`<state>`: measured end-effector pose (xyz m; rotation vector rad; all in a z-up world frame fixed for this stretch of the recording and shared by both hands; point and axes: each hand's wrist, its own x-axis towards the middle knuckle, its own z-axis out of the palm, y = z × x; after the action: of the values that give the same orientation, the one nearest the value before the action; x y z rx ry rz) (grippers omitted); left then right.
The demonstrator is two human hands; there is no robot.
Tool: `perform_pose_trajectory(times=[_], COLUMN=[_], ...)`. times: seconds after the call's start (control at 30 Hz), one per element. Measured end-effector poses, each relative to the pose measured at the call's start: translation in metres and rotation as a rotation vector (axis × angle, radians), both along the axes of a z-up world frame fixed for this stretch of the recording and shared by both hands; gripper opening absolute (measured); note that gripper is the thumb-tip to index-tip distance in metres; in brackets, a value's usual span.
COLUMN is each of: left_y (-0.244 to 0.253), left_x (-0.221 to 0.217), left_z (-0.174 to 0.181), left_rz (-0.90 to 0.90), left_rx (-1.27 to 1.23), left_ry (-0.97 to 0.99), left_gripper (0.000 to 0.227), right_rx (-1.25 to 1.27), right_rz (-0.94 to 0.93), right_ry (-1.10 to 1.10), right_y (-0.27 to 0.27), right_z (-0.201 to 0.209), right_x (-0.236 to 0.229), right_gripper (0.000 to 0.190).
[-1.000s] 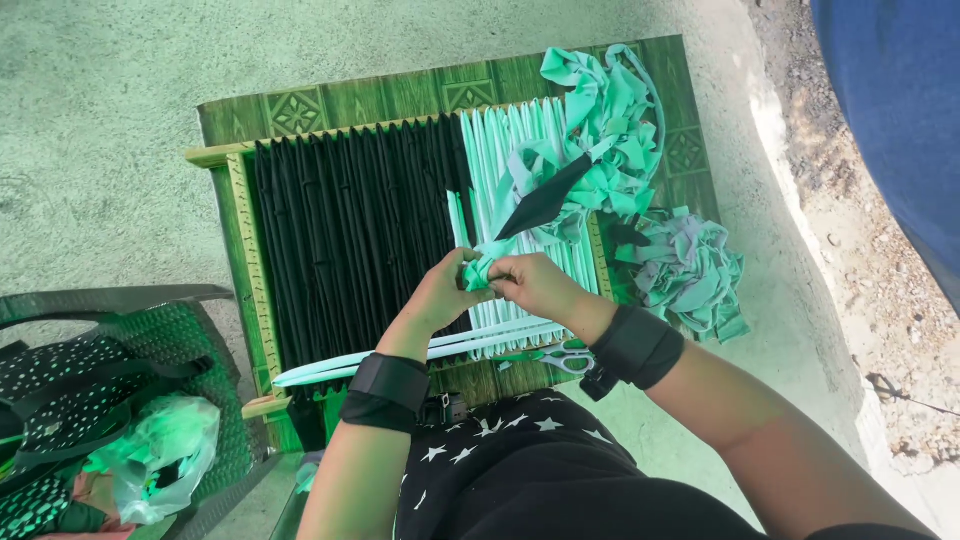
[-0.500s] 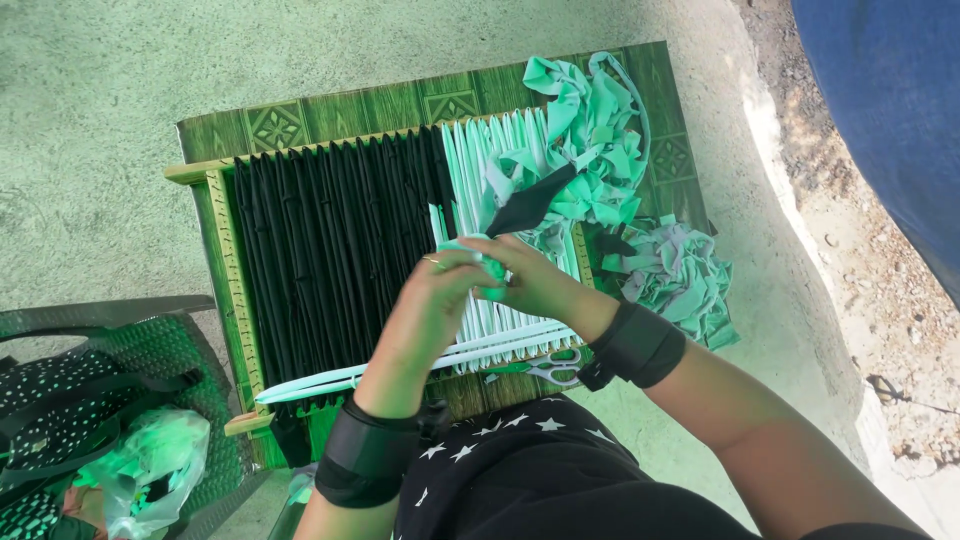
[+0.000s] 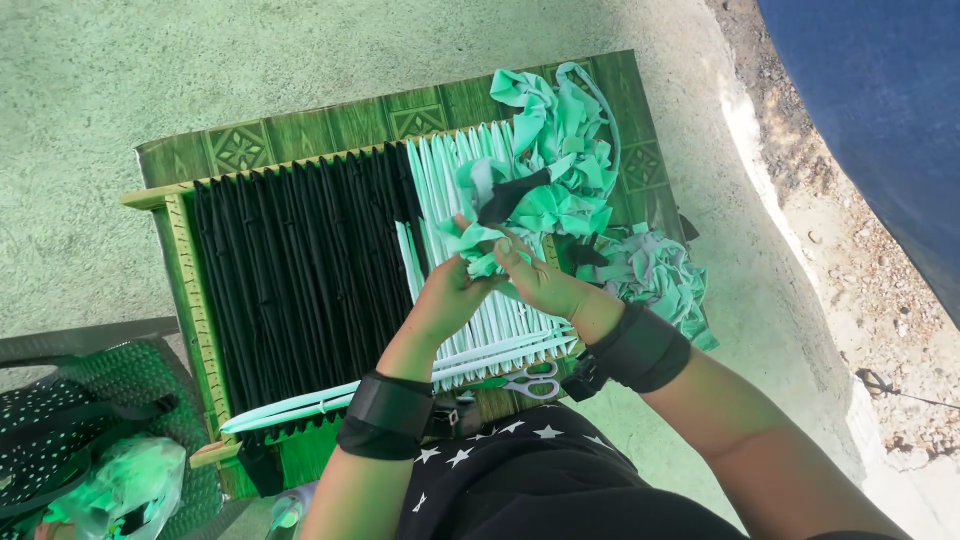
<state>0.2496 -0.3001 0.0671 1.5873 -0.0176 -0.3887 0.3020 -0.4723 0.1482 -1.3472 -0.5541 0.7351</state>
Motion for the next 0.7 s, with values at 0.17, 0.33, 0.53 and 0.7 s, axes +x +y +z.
perform_pose_trajectory(times=[0.17, 0.33, 0.53, 0.7], left_y=[-0.003, 0.013, 0.027, 0.04], left_x=[-0.002, -0.011, -0.026, -0.037], left_z=[-0.017, 0.01, -0.024, -0.015], left_rz=[0.237, 0.292, 0.34, 0.192], left_rx=[0.003, 0.228, 0.168, -0.271], left_ry=[-0.055, 0.13, 0.201, 0.095], left_gripper=[0.031, 0.029, 0.01, 0.012], right_rx=[-0.305, -0.594, -0.784, -0.502], right_rz=[-0.298, -0.497, -0.71, -0.559], right_ry=[-0.166, -0.358, -0.371, -0.61], right_y=[-0.038, -0.071, -0.085, -0.042], right_z=[-0.066, -0.096, -0.129, -0.069], right_x=[0.009, 0.016, 0.021, 0.008], right_gripper=[0.048, 0.042, 0.051, 0.039])
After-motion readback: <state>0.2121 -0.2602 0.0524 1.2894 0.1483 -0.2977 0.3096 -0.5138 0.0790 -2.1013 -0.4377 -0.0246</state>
